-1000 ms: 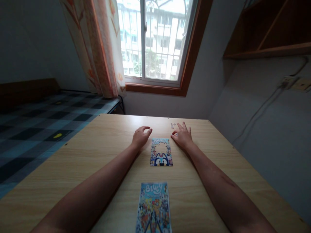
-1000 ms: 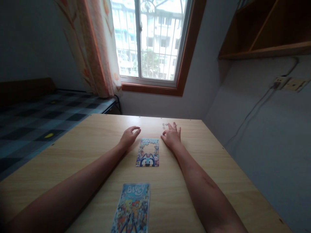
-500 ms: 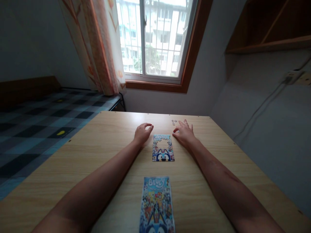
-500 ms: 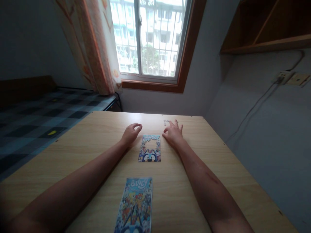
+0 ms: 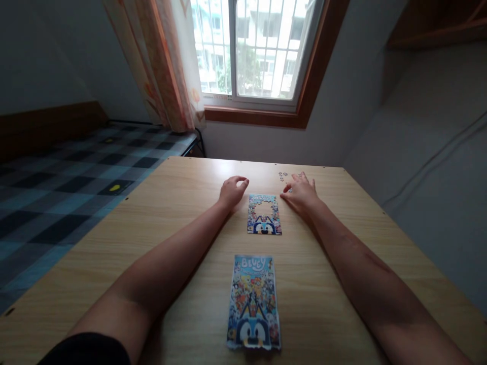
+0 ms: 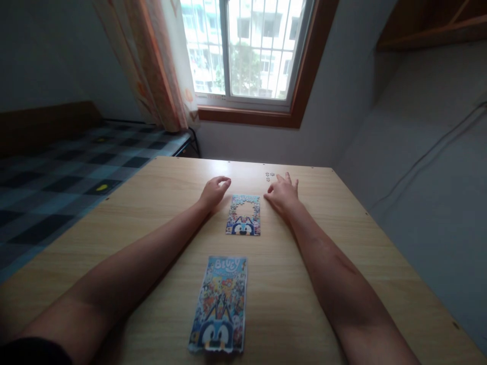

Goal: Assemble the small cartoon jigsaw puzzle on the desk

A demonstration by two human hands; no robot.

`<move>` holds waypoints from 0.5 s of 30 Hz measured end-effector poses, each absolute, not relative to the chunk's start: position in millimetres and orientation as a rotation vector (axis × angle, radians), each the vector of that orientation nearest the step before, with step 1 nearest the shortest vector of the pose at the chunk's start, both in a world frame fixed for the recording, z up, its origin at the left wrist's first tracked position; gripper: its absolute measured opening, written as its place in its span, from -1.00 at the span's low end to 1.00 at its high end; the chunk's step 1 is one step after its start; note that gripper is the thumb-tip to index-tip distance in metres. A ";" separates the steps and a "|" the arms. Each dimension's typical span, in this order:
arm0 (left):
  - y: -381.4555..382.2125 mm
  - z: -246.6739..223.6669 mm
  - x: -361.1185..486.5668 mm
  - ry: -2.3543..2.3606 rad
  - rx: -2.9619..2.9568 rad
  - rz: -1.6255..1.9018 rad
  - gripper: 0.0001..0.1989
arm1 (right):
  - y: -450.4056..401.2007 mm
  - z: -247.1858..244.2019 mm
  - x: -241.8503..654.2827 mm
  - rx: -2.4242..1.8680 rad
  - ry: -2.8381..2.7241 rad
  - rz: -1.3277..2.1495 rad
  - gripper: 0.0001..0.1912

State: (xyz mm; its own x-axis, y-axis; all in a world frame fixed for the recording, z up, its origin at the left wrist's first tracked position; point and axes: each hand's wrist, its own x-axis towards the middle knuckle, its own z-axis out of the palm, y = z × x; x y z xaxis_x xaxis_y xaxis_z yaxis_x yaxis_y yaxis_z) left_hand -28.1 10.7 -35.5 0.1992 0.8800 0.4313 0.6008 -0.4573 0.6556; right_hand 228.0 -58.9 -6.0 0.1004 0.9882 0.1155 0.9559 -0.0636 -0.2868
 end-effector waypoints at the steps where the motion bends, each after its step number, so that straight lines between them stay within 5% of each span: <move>1: 10.8 -35.6 -28.3 1.392 2.135 1.135 -0.64 | -58.9 -5.8 227.5 -2.095 -1.921 0.155 -0.76; 15: 11.2 -35.0 -28.3 1.410 2.127 1.120 -0.62 | -57.9 -2.7 226.0 -2.086 -1.903 0.359 -0.79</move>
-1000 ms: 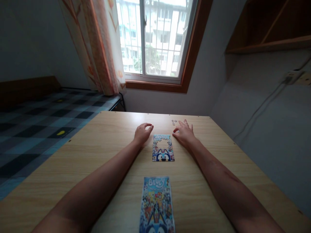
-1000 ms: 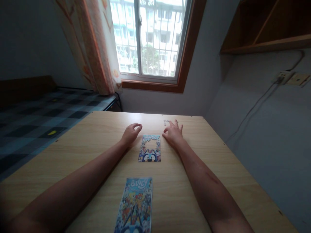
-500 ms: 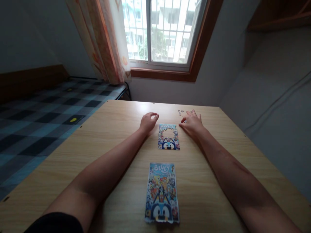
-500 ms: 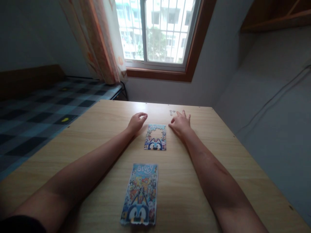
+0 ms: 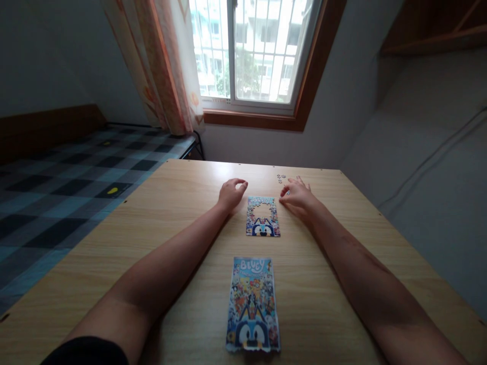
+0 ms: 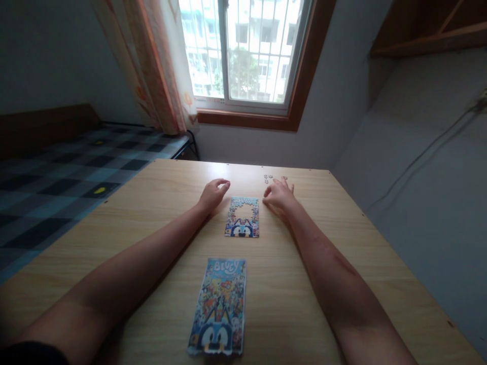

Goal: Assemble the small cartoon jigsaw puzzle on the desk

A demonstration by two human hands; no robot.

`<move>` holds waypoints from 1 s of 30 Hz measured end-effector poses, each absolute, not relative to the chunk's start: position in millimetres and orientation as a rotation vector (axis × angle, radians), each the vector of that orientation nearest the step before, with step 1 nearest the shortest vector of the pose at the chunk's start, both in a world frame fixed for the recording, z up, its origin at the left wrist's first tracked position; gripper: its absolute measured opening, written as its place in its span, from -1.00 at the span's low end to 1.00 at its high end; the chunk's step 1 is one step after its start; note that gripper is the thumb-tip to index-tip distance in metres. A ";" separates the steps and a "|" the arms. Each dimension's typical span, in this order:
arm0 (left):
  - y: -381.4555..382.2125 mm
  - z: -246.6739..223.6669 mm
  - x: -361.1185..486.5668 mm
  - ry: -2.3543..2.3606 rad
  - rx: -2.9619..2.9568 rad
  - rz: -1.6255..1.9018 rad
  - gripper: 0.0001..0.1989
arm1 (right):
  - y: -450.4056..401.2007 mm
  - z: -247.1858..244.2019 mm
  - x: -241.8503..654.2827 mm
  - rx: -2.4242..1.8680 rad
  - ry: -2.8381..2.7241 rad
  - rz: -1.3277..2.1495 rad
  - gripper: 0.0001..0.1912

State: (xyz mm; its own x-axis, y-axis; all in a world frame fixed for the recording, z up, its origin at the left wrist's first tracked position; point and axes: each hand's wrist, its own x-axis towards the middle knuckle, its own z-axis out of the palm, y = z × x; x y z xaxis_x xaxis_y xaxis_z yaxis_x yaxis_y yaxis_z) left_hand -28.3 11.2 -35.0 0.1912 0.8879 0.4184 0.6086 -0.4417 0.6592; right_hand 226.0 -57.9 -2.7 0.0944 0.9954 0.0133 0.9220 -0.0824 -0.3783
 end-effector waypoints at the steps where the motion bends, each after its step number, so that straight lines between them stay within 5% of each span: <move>1: 11.2 -34.9 -28.3 1.412 2.132 1.121 -0.63 | -58.8 -2.2 225.8 -2.068 -1.916 0.351 -0.82; 11: 12.0 -34.9 -28.2 1.419 2.144 1.106 -0.66 | -54.2 17.0 226.5 -1.613 -1.812 0.631 -0.85; 20: -17.7 -18.0 -20.8 1.169 2.430 1.357 -0.87 | -57.9 12.0 206.2 -1.300 -1.432 1.365 -0.73; 24: -26.3 -15.4 -16.4 0.960 2.580 1.337 -0.91 | -60.3 7.6 205.9 -1.256 -1.366 1.421 -0.57; 30: -27.8 -18.2 -14.2 0.851 2.704 1.186 -0.84 | -60.8 -0.7 202.5 -1.256 -1.333 1.411 -0.62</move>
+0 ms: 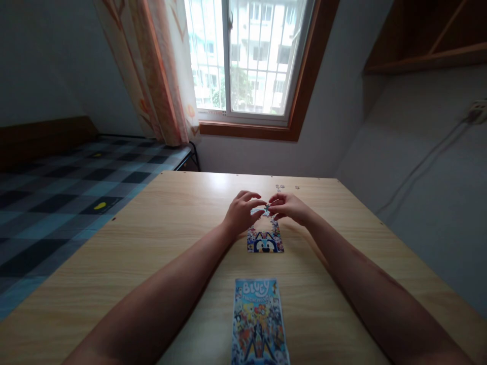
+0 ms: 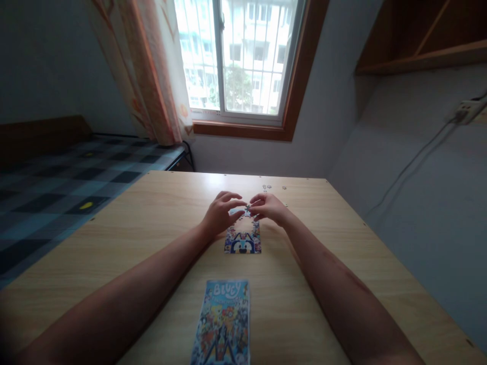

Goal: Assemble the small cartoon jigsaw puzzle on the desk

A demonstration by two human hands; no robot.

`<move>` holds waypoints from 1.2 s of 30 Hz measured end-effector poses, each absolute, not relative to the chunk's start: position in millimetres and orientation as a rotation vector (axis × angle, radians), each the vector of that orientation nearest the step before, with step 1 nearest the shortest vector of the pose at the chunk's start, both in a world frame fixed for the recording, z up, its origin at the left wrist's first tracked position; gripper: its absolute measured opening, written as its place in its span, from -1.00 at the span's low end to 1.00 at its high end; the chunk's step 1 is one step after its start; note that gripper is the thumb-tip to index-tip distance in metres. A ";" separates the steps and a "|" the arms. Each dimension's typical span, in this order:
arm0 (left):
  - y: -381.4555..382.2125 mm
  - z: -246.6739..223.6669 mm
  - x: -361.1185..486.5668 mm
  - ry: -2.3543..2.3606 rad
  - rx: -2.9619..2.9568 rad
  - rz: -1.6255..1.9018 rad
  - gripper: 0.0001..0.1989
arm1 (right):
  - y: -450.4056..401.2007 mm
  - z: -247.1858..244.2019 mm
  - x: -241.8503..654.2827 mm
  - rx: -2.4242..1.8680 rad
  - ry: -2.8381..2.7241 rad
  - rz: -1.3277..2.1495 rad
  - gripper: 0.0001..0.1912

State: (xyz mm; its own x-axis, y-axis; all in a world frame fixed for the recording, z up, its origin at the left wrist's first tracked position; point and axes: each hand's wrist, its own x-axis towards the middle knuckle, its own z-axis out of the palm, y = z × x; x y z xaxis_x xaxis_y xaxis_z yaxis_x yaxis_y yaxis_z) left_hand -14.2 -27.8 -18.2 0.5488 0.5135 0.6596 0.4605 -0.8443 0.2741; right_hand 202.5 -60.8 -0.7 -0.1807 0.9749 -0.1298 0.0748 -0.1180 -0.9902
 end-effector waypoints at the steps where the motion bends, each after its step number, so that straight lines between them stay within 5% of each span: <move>1: -27.8 -18.9 -13.6 0.844 2.713 1.177 -0.85 | -60.8 -1.3 202.0 -1.253 -1.340 1.411 -0.61; 8: -25.3 -20.5 -13.1 0.841 2.734 1.197 -0.88 | -60.7 -4.2 201.0 -1.234 -1.414 1.371 -0.57; 15: -18.0 -23.7 -15.0 0.940 2.618 1.209 -0.89 | -61.2 -8.1 195.2 -1.164 -1.935 0.591 -0.87; 19: -14.8 -28.3 -15.1 0.899 2.602 1.198 -0.86 | -66.0 -5.1 192.5 -1.219 -2.110 0.327 -0.86; 36: -10.4 -38.5 -18.7 1.398 2.477 0.928 -0.65 | -67.8 -14.3 193.1 -1.259 -2.337 0.207 -0.86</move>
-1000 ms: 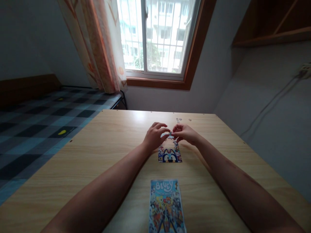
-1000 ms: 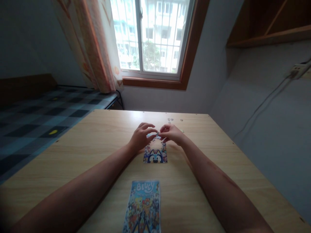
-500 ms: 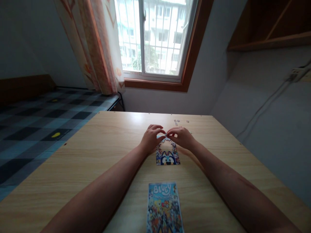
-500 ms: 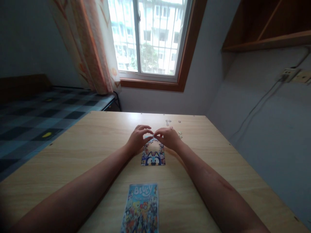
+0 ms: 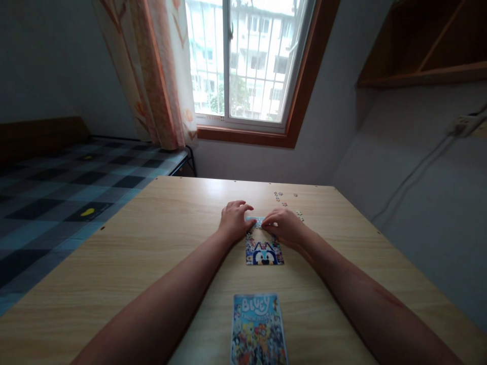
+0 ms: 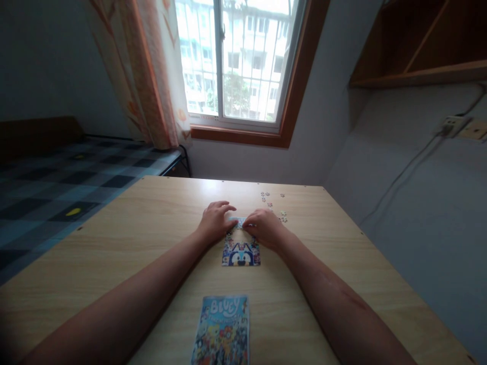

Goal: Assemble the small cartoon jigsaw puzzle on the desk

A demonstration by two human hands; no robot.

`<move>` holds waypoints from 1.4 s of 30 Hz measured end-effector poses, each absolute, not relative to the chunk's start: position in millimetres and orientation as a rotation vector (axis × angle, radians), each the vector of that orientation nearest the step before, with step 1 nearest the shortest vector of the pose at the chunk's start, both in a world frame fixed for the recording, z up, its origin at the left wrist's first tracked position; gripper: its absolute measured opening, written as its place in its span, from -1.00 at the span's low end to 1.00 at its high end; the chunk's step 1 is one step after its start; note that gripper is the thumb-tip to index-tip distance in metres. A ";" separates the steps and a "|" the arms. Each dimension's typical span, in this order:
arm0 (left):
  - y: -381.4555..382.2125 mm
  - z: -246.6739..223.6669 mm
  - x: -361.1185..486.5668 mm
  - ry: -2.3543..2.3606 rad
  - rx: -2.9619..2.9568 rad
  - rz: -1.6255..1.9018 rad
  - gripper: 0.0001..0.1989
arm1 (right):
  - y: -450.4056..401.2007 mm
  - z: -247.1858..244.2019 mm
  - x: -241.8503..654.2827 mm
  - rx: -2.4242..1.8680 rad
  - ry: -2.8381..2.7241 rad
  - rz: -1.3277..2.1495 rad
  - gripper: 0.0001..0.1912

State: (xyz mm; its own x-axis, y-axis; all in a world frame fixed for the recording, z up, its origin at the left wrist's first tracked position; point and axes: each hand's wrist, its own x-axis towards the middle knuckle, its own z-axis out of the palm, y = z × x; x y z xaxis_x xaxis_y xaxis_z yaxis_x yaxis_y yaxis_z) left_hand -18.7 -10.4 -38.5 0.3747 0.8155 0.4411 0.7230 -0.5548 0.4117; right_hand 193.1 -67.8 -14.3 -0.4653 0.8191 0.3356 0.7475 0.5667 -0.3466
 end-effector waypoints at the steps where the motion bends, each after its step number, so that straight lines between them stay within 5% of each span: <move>1: -11.4 -37.2 -18.4 1.409 2.473 0.905 -0.65 | -67.7 -15.3 193.0 -1.245 -2.345 0.192 -0.86; 19: -11.9 -28.8 -18.6 1.439 2.446 0.842 -0.70 | -62.4 -9.5 203.3 -1.172 -2.147 -0.049 -0.88; 25: -14.0 -28.5 -14.7 1.432 2.516 0.784 -0.58 | -46.9 6.7 261.8 -1.756 -1.615 -0.108 -0.77; 33: -18.2 -30.4 -11.7 1.456 2.627 0.626 -0.37 | -51.0 -16.1 253.5 -2.213 -1.720 -0.036 -0.69; 42: -2.9 -34.6 -12.3 1.486 2.343 0.889 -0.61 | -51.0 -19.0 247.6 -2.208 -1.803 -0.087 -0.73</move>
State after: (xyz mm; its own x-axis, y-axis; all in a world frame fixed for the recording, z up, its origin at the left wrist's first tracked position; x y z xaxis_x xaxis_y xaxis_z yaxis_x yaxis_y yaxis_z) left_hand -12.3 -2.9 -34.6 0.3023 0.8788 0.3693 0.7409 -0.4604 0.4890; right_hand 247.6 -51.0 -19.0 0.2156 0.9498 0.2269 0.9671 -0.1757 -0.1839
